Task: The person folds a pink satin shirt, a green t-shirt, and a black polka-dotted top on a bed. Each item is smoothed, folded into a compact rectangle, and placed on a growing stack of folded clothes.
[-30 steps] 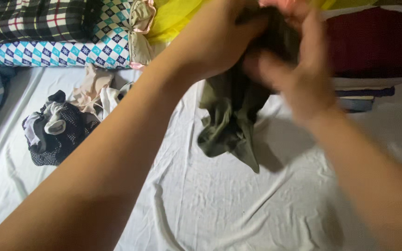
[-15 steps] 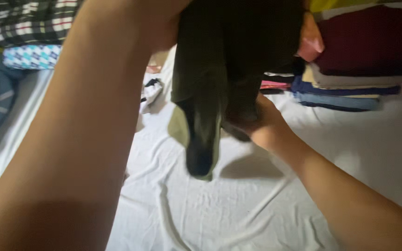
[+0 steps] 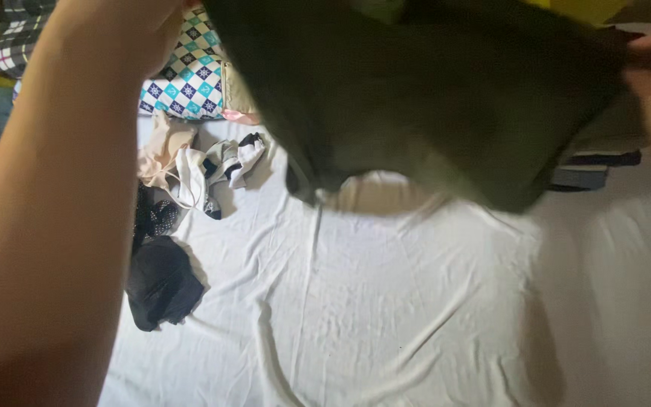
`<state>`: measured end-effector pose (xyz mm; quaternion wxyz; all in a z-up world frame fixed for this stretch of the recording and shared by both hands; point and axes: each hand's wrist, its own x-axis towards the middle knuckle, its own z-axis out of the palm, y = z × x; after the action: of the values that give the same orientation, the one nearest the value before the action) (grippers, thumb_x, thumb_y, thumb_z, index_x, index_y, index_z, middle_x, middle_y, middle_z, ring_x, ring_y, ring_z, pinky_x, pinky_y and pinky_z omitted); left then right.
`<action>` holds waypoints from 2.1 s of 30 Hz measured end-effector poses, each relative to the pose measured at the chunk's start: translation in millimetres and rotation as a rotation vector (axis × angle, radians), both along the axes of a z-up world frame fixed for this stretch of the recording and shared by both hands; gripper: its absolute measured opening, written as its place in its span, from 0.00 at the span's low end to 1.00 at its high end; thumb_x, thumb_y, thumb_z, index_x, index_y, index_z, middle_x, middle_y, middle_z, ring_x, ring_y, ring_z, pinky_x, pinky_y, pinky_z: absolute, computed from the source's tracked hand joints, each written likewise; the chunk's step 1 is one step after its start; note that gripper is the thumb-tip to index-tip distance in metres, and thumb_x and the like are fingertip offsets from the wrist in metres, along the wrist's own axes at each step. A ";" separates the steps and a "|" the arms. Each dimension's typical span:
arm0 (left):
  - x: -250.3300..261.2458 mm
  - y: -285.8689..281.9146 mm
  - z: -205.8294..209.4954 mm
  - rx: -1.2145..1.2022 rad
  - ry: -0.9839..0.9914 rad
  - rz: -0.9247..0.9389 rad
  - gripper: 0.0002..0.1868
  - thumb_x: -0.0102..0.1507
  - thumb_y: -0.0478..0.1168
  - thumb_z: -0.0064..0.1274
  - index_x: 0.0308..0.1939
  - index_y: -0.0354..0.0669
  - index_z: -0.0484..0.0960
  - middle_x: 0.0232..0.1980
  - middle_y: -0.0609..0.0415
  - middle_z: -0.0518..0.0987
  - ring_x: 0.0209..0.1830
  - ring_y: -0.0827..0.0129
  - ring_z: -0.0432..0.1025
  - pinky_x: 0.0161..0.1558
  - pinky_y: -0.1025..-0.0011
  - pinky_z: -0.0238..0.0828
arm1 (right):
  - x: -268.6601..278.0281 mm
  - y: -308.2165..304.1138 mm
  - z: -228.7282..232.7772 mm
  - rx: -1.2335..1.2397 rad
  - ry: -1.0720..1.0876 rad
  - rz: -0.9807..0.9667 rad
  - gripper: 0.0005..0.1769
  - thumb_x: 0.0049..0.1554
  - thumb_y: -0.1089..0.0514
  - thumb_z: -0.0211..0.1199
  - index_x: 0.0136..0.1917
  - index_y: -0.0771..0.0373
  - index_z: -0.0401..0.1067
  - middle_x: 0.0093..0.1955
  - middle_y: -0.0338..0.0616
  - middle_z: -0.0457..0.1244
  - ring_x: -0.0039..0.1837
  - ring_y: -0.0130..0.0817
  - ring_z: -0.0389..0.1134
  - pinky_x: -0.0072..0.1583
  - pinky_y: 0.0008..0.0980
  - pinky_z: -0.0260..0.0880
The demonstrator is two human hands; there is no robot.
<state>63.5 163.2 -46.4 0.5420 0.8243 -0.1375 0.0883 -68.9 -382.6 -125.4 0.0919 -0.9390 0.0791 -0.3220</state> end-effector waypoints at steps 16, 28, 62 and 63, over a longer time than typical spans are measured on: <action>-331.1 -5.2 -284.1 1.056 0.998 -0.491 0.19 0.58 0.54 0.59 0.51 0.57 0.84 0.54 0.60 0.84 0.57 0.62 0.76 0.58 0.51 0.66 | -278.8 4.8 -235.5 0.321 1.349 -0.178 0.21 0.54 0.72 0.65 0.53 0.50 0.83 0.59 0.35 0.71 0.65 0.28 0.72 0.73 0.31 0.68; -329.9 -38.1 -375.3 0.798 1.219 0.433 0.34 0.55 0.57 0.63 0.59 0.44 0.75 0.61 0.42 0.77 0.63 0.46 0.71 0.61 0.56 0.70 | -296.4 -32.0 -330.4 0.984 1.425 -0.805 0.30 0.61 0.51 0.67 0.72 0.64 0.66 0.68 0.56 0.64 0.70 0.47 0.66 0.71 0.48 0.66; -273.9 -39.2 -249.8 0.983 1.046 -0.182 0.34 0.61 0.52 0.57 0.71 0.63 0.67 0.65 0.55 0.76 0.72 0.60 0.60 0.71 0.54 0.47 | -137.4 -15.4 -279.6 0.641 1.095 -0.530 0.29 0.62 0.52 0.66 0.69 0.73 0.68 0.64 0.65 0.66 0.68 0.60 0.72 0.67 0.55 0.73; -279.5 -32.5 -247.4 1.023 1.040 -0.188 0.36 0.61 0.55 0.59 0.72 0.63 0.65 0.66 0.54 0.74 0.73 0.59 0.58 0.70 0.55 0.46 | -128.4 -19.7 -281.0 0.654 1.044 -0.508 0.31 0.61 0.52 0.67 0.71 0.71 0.65 0.67 0.64 0.64 0.69 0.59 0.68 0.68 0.55 0.69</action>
<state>-216.0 130.7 -293.8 0.0900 0.8943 0.0433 -0.4362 -197.3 -402.3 -406.5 0.2429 -0.8475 0.4255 0.2040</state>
